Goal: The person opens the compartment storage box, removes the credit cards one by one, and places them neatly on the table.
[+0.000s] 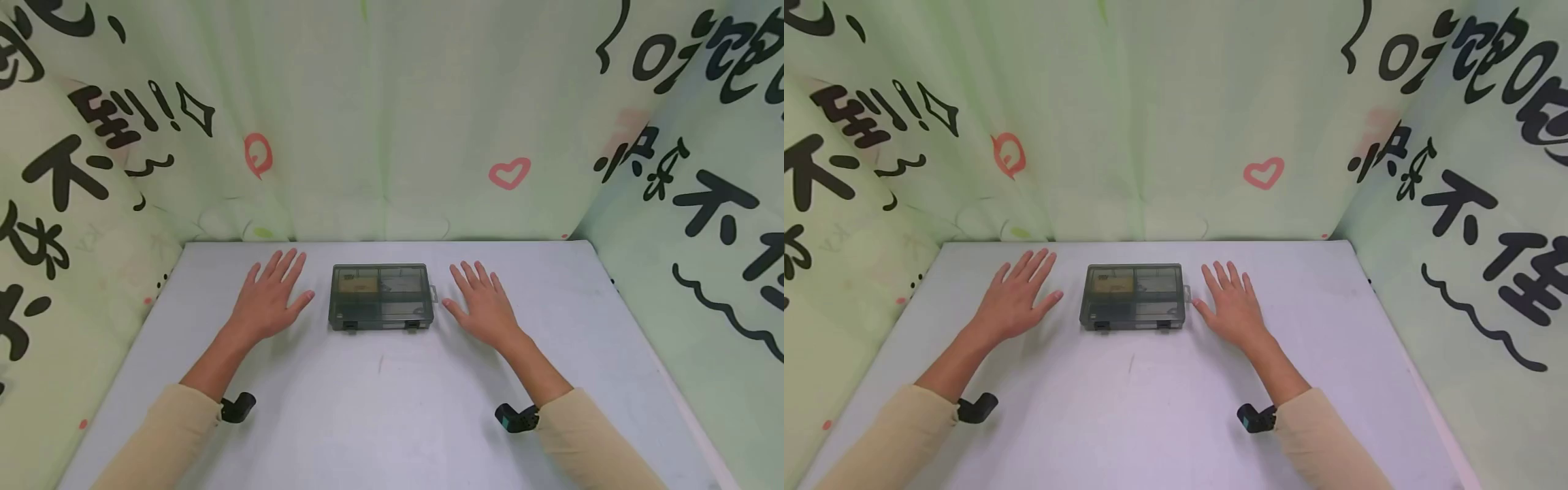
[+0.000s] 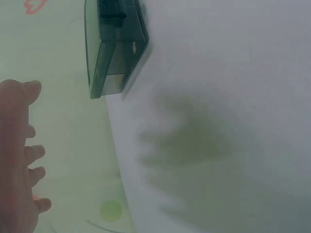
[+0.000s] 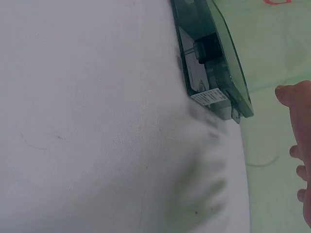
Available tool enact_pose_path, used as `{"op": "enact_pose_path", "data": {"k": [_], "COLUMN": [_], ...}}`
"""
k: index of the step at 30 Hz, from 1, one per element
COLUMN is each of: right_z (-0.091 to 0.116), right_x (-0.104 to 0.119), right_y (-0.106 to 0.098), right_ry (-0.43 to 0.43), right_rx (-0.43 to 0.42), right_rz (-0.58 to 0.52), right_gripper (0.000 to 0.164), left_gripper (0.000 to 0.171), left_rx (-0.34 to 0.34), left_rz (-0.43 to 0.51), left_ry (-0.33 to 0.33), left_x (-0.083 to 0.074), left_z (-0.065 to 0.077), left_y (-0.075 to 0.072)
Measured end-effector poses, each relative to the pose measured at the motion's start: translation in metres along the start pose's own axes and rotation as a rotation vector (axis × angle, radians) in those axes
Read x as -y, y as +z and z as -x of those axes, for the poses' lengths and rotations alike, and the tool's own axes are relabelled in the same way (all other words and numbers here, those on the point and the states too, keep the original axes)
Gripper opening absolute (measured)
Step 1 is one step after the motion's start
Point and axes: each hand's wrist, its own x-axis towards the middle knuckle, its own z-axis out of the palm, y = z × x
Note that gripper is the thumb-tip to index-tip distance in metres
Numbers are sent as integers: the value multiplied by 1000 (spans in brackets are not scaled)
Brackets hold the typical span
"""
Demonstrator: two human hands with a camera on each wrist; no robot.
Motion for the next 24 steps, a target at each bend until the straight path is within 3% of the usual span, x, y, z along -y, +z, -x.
{"op": "enact_pose_path", "data": {"k": [14, 24], "right_z": [-1, 1], "right_x": [14, 24], "right_y": [6, 11], "right_ry": [-6, -14], "right_rx": [22, 29], "right_rz": [-45, -69], "right_gripper": [71, 70], "left_gripper": [76, 76], "left_rx": [14, 15], "left_rz": [42, 22], "left_ry": [8, 20], "left_x": [-5, -15], "left_z": [-2, -4], "left_y": [7, 12]}}
